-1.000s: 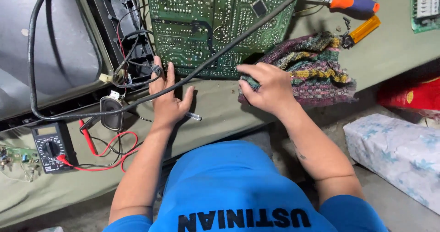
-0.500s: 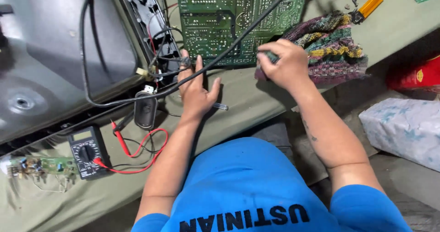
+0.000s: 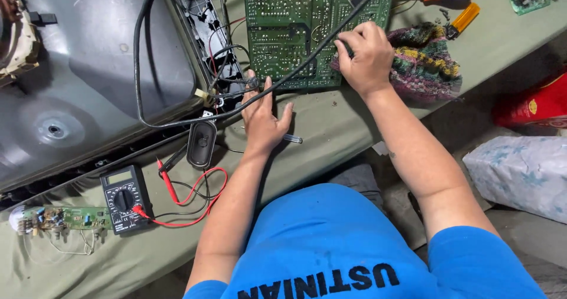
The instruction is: Cleaning and inspecting the internal circuit board and components of a disassembled CRT television using a cloth.
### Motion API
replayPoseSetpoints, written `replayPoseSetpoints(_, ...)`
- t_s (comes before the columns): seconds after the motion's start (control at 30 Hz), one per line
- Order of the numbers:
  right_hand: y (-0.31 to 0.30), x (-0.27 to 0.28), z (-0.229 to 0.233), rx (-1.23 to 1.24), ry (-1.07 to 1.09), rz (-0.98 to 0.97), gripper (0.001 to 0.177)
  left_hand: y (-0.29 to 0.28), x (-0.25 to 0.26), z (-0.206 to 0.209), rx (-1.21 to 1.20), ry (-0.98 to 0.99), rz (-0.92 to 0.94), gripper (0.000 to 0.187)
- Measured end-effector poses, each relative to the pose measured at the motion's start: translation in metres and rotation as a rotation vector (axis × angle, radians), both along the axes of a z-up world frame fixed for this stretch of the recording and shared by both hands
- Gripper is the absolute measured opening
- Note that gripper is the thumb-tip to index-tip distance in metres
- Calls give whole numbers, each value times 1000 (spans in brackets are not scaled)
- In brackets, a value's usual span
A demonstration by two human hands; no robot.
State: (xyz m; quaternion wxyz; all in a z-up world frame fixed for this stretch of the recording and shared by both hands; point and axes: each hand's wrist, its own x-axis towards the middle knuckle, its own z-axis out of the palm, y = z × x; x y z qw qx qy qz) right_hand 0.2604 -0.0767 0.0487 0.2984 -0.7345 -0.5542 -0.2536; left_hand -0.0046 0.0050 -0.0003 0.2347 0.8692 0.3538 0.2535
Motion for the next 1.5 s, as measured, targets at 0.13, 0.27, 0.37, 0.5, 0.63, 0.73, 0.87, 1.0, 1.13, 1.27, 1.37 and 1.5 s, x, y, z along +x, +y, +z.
replayPoseSetpoints(0.13, 1, -4, 0, 67, 12, 3, 8, -1, -1, -3, -6, 0, 5, 77)
replayPoseSetpoints(0.27, 4, -4, -8, 132, 41, -4, 7, 0, 0, 1, -3, 9, 1, 76)
replayPoseSetpoints(0.37, 4, -8, -12, 187, 39, 16, 7, 0, 0, -2, 22, -13, 6, 75)
replayPoseSetpoints(0.5, 2, -11, -12, 188, 52, 41, 9, 1, 0, -4, 80, -59, 17, 73)
replayPoseSetpoints(0.63, -13, 2, -54, 176, 141, 153, 13, 2, 4, 1, 200, -68, 52, 79)
replayPoseSetpoints(0.73, -41, -18, -36, 92, 244, 146, 37, 2, 4, 1, 182, -83, 46, 79)
replayPoseSetpoints(0.87, -72, -18, -44, -138, 309, 114, 39, 3, 5, 2, 216, -92, 44, 80)
replayPoseSetpoints(1.0, -69, 16, -58, -27, 479, 83, 23, 2, 6, 4, 223, -97, 42, 80)
replayPoseSetpoints(1.13, -37, 10, -17, 37, 415, 72, 29, 2, 5, 4, 232, -94, 43, 79)
replayPoseSetpoints(1.27, -28, -10, -45, -112, 300, -3, 40, 4, 6, 2, 248, -108, 46, 78)
replayPoseSetpoints(1.37, -41, -19, -53, -152, 274, 24, 33, 3, 5, 4, 233, -97, 50, 78)
replayPoseSetpoints(1.5, -38, 1, -30, -111, 289, 87, 28, 3, 6, 6, 211, -80, 39, 78)
